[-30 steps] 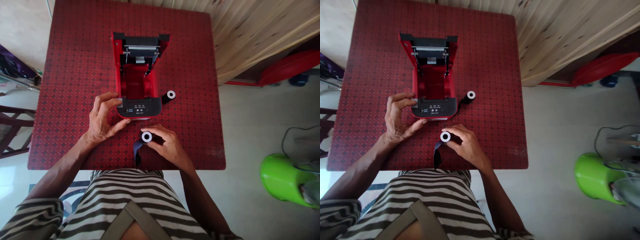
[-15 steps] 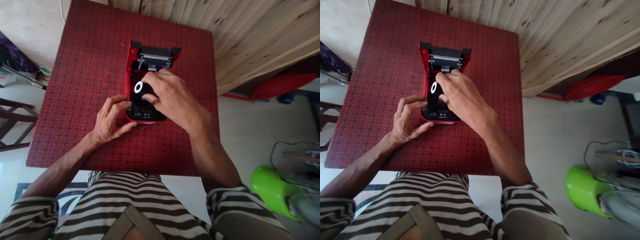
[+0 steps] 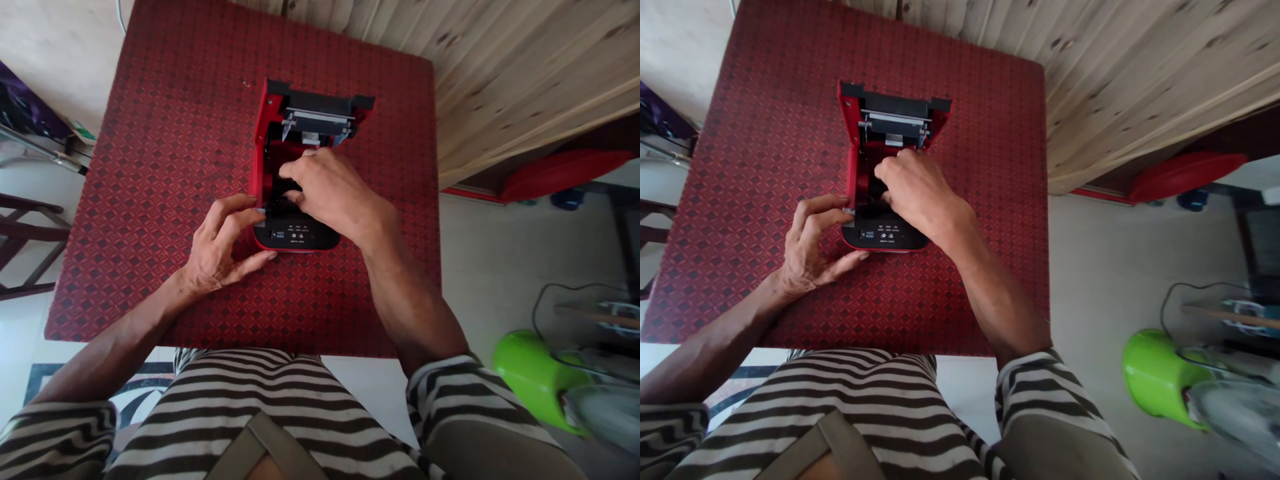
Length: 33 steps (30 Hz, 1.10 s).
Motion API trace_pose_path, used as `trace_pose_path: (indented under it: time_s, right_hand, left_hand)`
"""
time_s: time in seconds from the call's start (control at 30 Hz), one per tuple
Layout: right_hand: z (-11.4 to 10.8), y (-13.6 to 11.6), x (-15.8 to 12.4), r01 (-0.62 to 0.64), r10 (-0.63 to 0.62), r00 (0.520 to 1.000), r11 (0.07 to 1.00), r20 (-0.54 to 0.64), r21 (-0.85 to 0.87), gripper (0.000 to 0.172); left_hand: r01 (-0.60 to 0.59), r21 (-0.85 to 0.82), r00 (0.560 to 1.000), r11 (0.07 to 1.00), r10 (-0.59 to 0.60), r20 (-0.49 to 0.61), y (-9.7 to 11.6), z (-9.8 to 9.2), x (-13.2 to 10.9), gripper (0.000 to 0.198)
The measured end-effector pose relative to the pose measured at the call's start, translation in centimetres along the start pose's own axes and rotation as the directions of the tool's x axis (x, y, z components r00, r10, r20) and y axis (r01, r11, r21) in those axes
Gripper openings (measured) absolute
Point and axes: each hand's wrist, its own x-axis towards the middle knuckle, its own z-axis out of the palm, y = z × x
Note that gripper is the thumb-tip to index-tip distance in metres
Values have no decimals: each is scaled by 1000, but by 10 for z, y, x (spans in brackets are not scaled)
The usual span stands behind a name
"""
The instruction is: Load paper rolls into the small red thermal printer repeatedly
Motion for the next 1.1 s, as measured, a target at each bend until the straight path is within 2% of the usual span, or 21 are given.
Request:
trace_pose_path:
  time_s: [0.1, 0.17, 0.27, 0.33, 0.43, 0.47, 0.57, 0.6, 0.63, 0.67, 0.73, 0.83, 0.93, 1.0, 1.1]
  right_hand:
    - [-3, -4, 0, -47, 47, 998, 999, 44, 13, 15]
    - [-5, -4, -7, -52, 50, 998, 997, 35, 53, 21]
    - [-7, -1, -26, 56, -36, 991, 985, -127, 164, 39]
    - [-7, 0, -41, 168, -109, 962, 960, -252, 226, 50]
    - [-4, -3, -58, 262, -171, 928, 931, -331, 255, 55]
    - [-3, -5, -61, 263, -168, 923, 932, -345, 249, 51]
    - [1, -12, -63, 233, -129, 910, 945, -394, 230, 23]
    - [3, -14, -63, 231, -121, 902, 946, -416, 227, 16]
    - [4, -15, -64, 231, -114, 891, 947, -439, 223, 12]
    - [6, -17, -65, 229, -106, 879, 949, -464, 218, 11]
    - [11, -21, -69, 218, -84, 853, 954, -515, 205, 10]
    - [20, -26, -77, 209, -77, 812, 964, -578, 166, 13]
    - [29, -32, -85, 207, -89, 788, 970, -610, 126, 19]
    - [34, -36, -91, 195, -87, 783, 975, -616, 110, 21]
    - [40, -40, -98, 174, -78, 773, 980, -630, 92, 23]
  left_hand:
    - [-1, 1, 1000, 1000, 1, -7, 0, 0, 0, 60]
    - [-8, -4, 1000, 1000, 8, -6, -1, -1, 0, 59]
    - [-8, -41, 1000, 999, 8, 7, -2, -4, 1, 59]
    - [24, -92, 1000, 995, -23, 7, -1, -8, 4, 61]
    - [91, -126, 996, 988, -92, -3, 0, -21, 14, 61]
    - [109, -118, 994, 987, -110, -4, 0, -26, 21, 59]
    - [133, -85, 991, 988, -134, -6, -4, -41, 52, 54]
    - [117, -61, 993, 991, -118, -19, -7, -44, 66, 55]
    - [29, -24, 999, 999, -30, -30, -11, -47, 80, 61]
    - [-36, 23, 999, 999, 37, -33, -14, -47, 95, 64]
    - [-43, 104, 999, 994, 42, 10, -19, -45, 121, 68]
    - [34, 1, 989, 999, -34, 141, -19, -37, 142, 69]
    - [36, -54, 983, 998, -26, 180, -9, -33, 134, 57]
    - [-29, -47, 984, 998, 37, 173, -3, -33, 116, 49]
    - [-149, 7, 967, 989, 144, 211, 0, -31, 85, 51]
